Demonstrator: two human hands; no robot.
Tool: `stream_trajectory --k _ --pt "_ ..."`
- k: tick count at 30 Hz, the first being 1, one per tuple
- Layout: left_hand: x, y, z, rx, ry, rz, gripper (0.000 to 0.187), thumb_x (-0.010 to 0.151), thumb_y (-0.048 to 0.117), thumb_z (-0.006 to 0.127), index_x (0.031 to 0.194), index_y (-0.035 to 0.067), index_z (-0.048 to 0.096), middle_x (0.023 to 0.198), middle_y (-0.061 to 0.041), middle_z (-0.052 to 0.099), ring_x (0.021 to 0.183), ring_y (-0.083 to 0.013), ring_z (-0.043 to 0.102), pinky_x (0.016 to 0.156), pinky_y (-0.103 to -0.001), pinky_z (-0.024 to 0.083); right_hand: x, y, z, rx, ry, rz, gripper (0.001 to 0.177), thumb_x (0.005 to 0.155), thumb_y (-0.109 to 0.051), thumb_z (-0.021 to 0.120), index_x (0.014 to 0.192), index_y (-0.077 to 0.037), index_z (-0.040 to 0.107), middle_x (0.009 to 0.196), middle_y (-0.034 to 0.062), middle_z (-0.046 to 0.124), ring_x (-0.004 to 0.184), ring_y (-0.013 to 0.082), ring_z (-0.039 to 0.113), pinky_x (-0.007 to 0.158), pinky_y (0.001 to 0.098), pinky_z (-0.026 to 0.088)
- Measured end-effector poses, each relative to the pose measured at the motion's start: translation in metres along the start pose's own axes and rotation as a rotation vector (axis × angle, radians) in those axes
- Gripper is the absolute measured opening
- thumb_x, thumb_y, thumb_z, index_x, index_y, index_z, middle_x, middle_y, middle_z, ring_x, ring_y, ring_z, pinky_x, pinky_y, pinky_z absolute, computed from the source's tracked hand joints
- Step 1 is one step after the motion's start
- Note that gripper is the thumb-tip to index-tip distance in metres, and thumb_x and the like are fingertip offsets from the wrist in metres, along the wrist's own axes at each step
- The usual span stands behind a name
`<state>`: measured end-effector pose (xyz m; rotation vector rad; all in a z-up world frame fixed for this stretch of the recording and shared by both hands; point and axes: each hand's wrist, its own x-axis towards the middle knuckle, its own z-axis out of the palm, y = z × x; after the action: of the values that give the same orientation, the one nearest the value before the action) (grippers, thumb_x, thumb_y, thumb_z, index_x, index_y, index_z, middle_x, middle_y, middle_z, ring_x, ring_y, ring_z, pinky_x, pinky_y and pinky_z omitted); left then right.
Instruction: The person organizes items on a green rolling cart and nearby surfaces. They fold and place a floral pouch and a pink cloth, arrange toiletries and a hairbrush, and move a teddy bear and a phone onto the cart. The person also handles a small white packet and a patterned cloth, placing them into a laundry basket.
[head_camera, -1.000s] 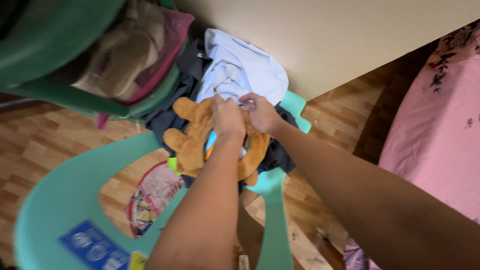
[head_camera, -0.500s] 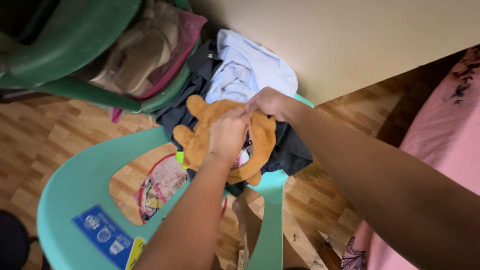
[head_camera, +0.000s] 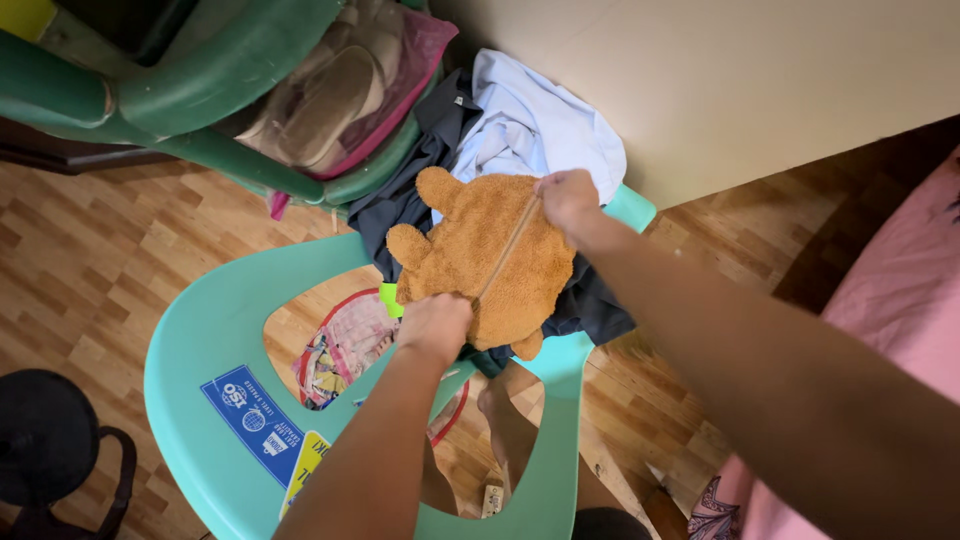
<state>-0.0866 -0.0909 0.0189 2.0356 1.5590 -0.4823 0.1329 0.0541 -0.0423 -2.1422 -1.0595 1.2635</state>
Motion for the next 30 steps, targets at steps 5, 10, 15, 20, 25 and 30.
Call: stream_trajectory --k 5,10,15,20,25,30 --pt "0.016 0.009 -0.018 -0.453 0.566 -0.336 0.043 0.078 0.028 0.078 0.109 -0.001 0.067 0.112 -0.029 0.068 0.103 -0.0457 0.067 0.084 -0.052 0.055 -0.045 0.008 -0.008 -0.302 0.322 -0.089 0.045 0.081 -0.026 0.080 0.119 -0.005 0.066 0.109 0.0298 0.064 0.094 0.0431 0.063 0.075 0.0475 0.053" --pt "0.043 0.006 -0.036 -0.703 0.147 -0.681 0.099 0.066 0.042 0.093 0.147 0.010 0.046 0.148 -0.018 0.053 0.134 -0.0369 0.055 0.106 -0.053 0.047 -0.114 0.007 -0.018 0.155 -0.272 0.382 0.072 0.076 -0.045 0.075 0.134 -0.005 0.056 0.130 0.0238 0.067 0.111 0.0455 0.069 0.085 0.0609 0.059" --pt "0.060 0.016 -0.021 -0.299 0.306 -0.467 0.027 0.085 0.039 0.084 0.107 0.032 0.071 0.152 -0.016 0.046 0.147 -0.0392 0.038 0.109 -0.058 0.038 -0.140 -0.023 -0.007 0.341 -0.480 0.531 0.106 0.076 -0.064 0.071 0.160 -0.015 0.030 0.166 0.0194 0.018 0.145 0.0576 0.026 0.109 0.0727 0.037" --pt "0.068 -0.028 -0.012 -0.758 0.349 -0.710 0.106 0.060 0.041 0.100 0.140 0.000 0.043 0.141 -0.025 0.056 0.127 -0.0404 0.059 0.103 -0.047 0.048 -0.143 -0.028 -0.007 0.445 -0.537 0.518 0.110 0.067 -0.068 0.069 0.160 -0.026 0.029 0.171 0.0118 0.010 0.149 0.0580 0.016 0.109 0.0800 0.026" --pt "0.068 -0.021 -0.036 -0.636 0.107 -0.470 0.068 0.068 0.047 0.092 0.111 -0.002 0.073 0.116 -0.023 0.071 0.109 -0.0344 0.071 0.095 -0.044 0.057 -0.159 -0.025 -0.016 0.533 -0.555 0.543 0.108 0.070 -0.069 0.067 0.162 -0.029 0.027 0.170 0.0157 0.011 0.148 0.0595 0.006 0.109 0.0817 0.023" --pt "0.005 0.083 -0.068 -0.671 0.321 -0.067 0.025 0.079 0.022 0.068 0.093 0.004 0.077 0.100 -0.023 0.075 0.095 -0.0415 0.072 0.084 -0.051 0.057 -0.156 -0.018 -0.042 0.564 -0.522 0.549 0.090 0.069 -0.067 0.069 0.142 -0.017 0.051 0.145 0.0160 0.054 0.130 0.0426 0.052 0.102 0.0756 0.040"
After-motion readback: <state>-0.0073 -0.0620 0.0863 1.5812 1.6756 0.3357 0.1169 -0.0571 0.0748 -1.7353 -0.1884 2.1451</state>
